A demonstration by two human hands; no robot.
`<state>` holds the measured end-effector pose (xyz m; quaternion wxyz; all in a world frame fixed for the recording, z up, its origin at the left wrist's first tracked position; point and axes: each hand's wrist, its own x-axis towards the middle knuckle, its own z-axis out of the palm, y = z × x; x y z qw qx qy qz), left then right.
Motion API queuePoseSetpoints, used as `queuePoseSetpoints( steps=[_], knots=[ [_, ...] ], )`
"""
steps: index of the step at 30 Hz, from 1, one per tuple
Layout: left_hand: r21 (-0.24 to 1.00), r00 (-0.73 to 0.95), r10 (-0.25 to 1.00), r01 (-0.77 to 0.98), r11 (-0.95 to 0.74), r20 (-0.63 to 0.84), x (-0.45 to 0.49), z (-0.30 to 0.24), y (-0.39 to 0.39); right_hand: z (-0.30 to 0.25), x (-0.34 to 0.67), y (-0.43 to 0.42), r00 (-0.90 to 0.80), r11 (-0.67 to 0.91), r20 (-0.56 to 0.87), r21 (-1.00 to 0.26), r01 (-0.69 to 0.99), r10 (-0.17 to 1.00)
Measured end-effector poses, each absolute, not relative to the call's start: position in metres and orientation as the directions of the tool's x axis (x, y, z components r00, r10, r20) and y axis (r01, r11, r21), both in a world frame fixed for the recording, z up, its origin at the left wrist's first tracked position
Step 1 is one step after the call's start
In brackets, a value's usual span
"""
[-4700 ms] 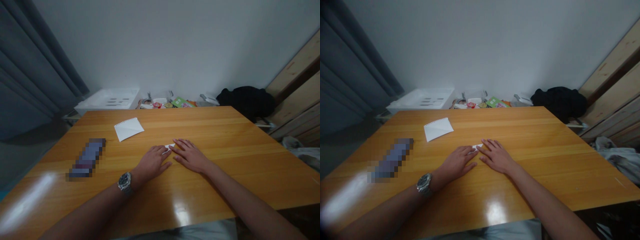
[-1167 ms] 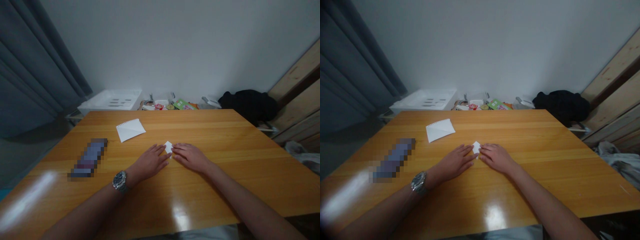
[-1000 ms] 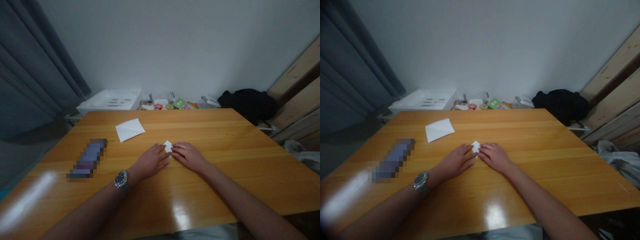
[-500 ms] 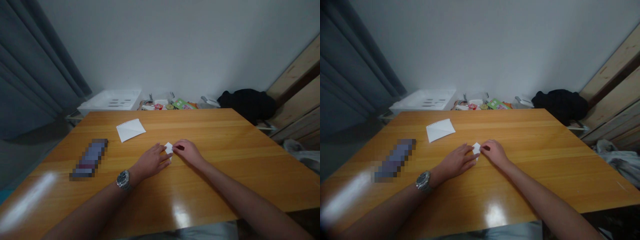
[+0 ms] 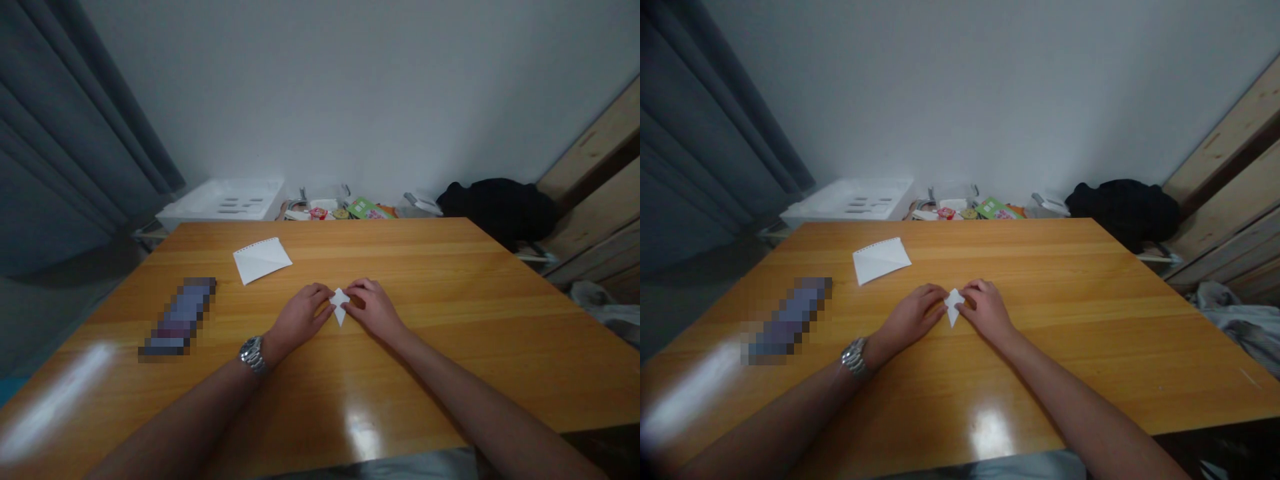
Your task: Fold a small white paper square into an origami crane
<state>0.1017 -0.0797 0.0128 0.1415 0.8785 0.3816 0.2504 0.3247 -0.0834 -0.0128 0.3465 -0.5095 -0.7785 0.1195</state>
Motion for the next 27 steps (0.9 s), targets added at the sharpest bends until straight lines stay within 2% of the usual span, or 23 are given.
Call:
queuePoseSetpoints(
  steps=[3,7,15,20,24,27],
  knots=[
    [0.385,0.521,0.774,0.673,-0.632,0.359,0.104,0.007,-0.077,-0.009,0.323,-0.084,-0.239,0.442,0.402,-0.550,0.709,0.884],
    [0.360,0.532,0.769,0.681,-0.638,0.355,0.105,0.002,-0.074,-0.009,0.322,-0.084,-0.236,0.430,0.386,-0.557,0.710,0.892],
    [0.441,0.525,0.769,0.630,-0.640,0.366,0.106,0.003,-0.074,-0.008,0.320,-0.086,-0.207,0.405,0.376,-0.589,0.699,0.903],
    [0.546,0.499,0.788,0.572,-0.613,0.361,0.109,0.010,-0.077,-0.003,0.319,-0.088,-0.190,0.382,0.348,-0.649,0.658,0.918],
    [0.753,0.420,0.864,0.463,-0.467,0.277,0.113,0.009,-0.080,0.000,0.316,-0.092,-0.211,0.309,0.240,-0.857,0.412,0.948],
    [0.905,0.379,0.904,0.284,-0.316,0.197,0.116,0.004,-0.080,0.001,0.313,-0.095,-0.228,0.250,0.196,-0.938,0.240,0.954]
  ],
)
